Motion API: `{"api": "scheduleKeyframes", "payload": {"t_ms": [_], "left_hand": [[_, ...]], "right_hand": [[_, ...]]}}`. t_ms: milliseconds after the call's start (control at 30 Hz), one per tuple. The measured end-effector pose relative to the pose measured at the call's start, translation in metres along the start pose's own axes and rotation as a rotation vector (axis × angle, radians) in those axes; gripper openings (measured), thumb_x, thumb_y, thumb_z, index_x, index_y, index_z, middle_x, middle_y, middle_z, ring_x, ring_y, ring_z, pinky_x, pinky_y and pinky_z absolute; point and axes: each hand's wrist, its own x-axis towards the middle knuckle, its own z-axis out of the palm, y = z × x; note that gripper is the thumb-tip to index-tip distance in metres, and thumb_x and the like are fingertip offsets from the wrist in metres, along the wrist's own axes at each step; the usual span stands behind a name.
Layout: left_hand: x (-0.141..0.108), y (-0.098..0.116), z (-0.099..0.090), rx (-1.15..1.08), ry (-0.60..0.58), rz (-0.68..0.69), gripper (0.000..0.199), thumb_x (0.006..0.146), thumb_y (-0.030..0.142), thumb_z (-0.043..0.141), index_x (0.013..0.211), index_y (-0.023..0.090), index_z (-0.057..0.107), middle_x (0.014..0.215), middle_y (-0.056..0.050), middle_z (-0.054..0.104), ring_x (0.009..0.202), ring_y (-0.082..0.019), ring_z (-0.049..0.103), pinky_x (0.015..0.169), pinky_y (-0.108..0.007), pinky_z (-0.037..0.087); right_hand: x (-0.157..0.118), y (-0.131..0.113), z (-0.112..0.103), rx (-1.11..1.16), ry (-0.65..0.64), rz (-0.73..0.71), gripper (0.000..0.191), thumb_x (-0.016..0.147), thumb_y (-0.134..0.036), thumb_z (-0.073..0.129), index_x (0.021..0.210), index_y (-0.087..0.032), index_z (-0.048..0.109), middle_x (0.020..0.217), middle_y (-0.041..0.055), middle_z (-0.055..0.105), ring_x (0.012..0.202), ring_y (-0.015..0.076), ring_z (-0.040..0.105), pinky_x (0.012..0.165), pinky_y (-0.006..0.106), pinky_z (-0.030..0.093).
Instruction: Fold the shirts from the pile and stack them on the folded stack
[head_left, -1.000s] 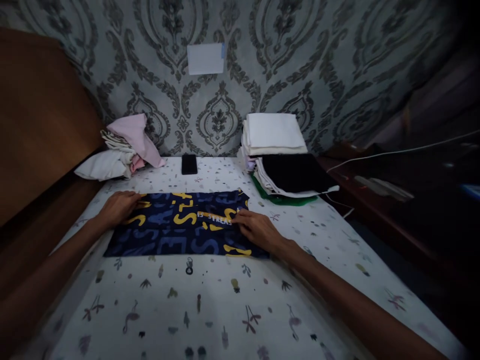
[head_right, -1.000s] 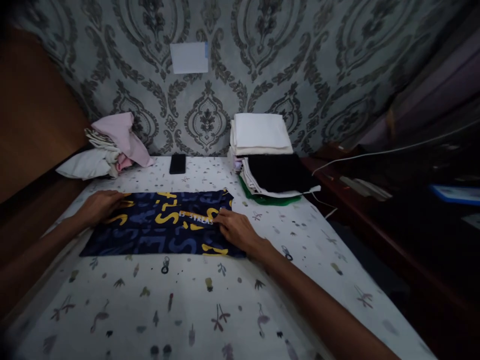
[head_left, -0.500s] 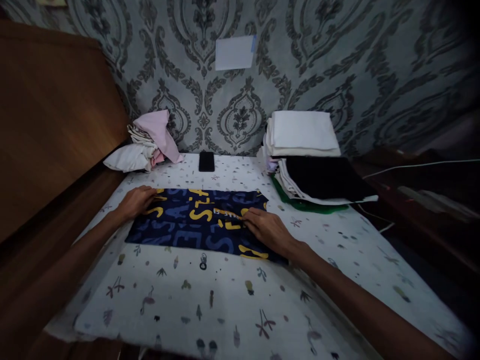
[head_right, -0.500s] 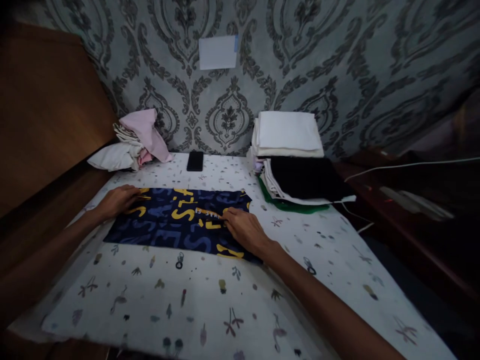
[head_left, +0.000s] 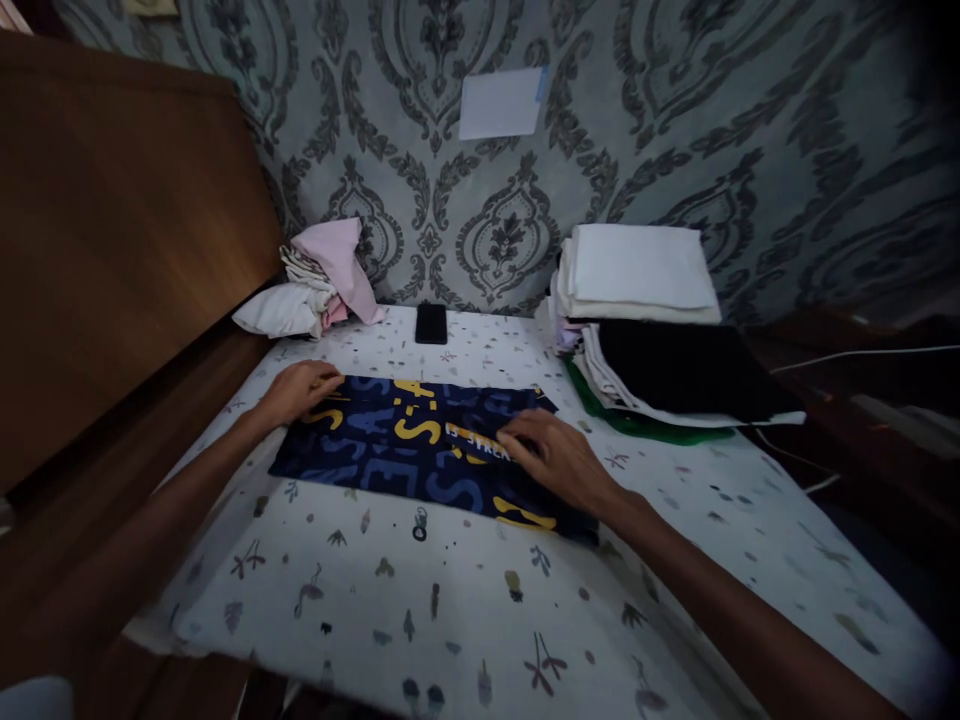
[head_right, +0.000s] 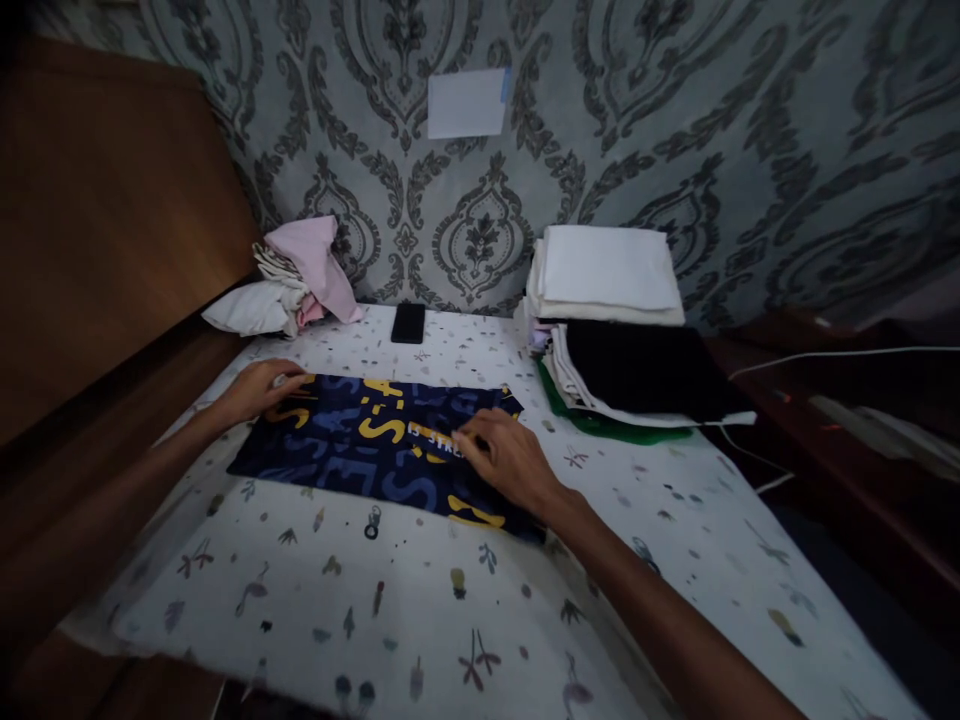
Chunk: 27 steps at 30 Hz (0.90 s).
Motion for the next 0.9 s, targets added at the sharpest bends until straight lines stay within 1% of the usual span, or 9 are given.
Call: {"api": "scheduleKeyframes", "payload": {"t_ms": [100,200,267,367,600,667,733,800,900], "left_hand": [[0.014,0.027,0.025,-0.060,0.053,0.033,0.057,0.100,0.050,0.031,0.136,0.015,0.058,0.141,-0.013,0.061,0.131,-0.028,0.055,0.111,-0.041,0.039],[0.021,0.042,0.055,-0.009,-0.085,0.054,0.072,0.099,0.059,0.035,0.153,0.012,0.037,0.161,-0.016,0.036,0.151,-0.030,0.028,0.122,-0.045,0.024],[0.018,0.041,0.070,0.045,-0.163,0.030,0.080,0.097,0.065,0.034,0.156,0.010,0.032,0.164,-0.019,0.029,0.154,-0.032,0.020,0.123,-0.048,0.018],[0.008,0.026,0.078,0.086,-0.148,-0.023,0.083,0.097,0.067,0.030,0.157,0.010,0.029,0.164,-0.021,0.027,0.154,-0.033,0.018,0.123,-0.051,0.016],[-0.014,-0.017,0.063,0.016,-0.122,-0.135,0.077,0.096,0.062,0.035,0.153,0.011,0.034,0.164,-0.020,0.028,0.154,-0.033,0.019,0.122,-0.054,0.016],[-0.017,-0.033,0.055,-0.062,-0.053,-0.144,0.072,0.095,0.059,0.037,0.150,0.012,0.040,0.162,-0.020,0.033,0.152,-0.032,0.025,0.121,-0.051,0.023],[-0.014,-0.051,0.045,-0.156,0.068,-0.176,0.065,0.095,0.054,0.035,0.144,0.012,0.047,0.154,-0.019,0.046,0.144,-0.030,0.040,0.116,-0.045,0.034],[-0.005,-0.066,0.034,-0.230,0.140,-0.259,0.056,0.094,0.049,0.036,0.133,0.013,0.057,0.135,-0.015,0.062,0.125,-0.027,0.056,0.104,-0.040,0.044],[0.014,-0.080,0.023,-0.278,0.077,-0.391,0.038,0.082,0.043,0.052,0.102,0.016,0.069,0.097,-0.006,0.072,0.093,-0.023,0.064,0.079,-0.031,0.050]], "right_hand": [[0.031,0.003,0.022,-0.085,0.097,0.087,0.045,0.101,-0.040,0.036,0.122,-0.015,0.068,0.135,0.0169,0.064,0.130,0.0308,0.054,0.109,0.046,0.042],[0.049,0.012,0.051,-0.194,0.006,0.184,0.058,0.101,-0.045,0.037,0.143,-0.008,0.052,0.155,0.0202,0.045,0.147,0.0326,0.036,0.118,0.052,0.031],[0.051,0.019,0.067,-0.219,-0.057,0.224,0.064,0.101,-0.050,0.033,0.149,-0.008,0.045,0.158,0.0191,0.040,0.150,0.0309,0.032,0.120,0.052,0.028],[0.046,0.026,0.077,-0.228,-0.049,0.216,0.068,0.102,-0.054,0.028,0.152,-0.011,0.041,0.160,0.0173,0.038,0.151,0.0287,0.030,0.121,0.052,0.025],[0.043,0.027,0.075,-0.220,-0.027,0.208,0.065,0.102,-0.050,0.029,0.150,-0.008,0.043,0.158,0.0193,0.041,0.150,0.0301,0.032,0.120,0.053,0.028],[0.042,0.027,0.073,-0.204,-0.009,0.203,0.062,0.101,-0.047,0.031,0.149,-0.009,0.045,0.156,0.0202,0.043,0.148,0.0315,0.034,0.119,0.055,0.029],[0.042,0.020,0.068,-0.180,0.016,0.194,0.059,0.101,-0.045,0.032,0.146,-0.009,0.048,0.154,0.0211,0.045,0.147,0.0331,0.035,0.118,0.057,0.029],[0.045,0.000,0.063,-0.139,0.051,0.146,0.054,0.101,-0.042,0.036,0.141,-0.010,0.053,0.153,0.0218,0.047,0.146,0.0347,0.036,0.117,0.057,0.031],[0.055,-0.063,0.058,-0.021,0.032,-0.024,0.039,0.100,-0.035,0.046,0.127,-0.014,0.064,0.141,0.0198,0.056,0.133,0.0328,0.050,0.111,0.052,0.039]]}}
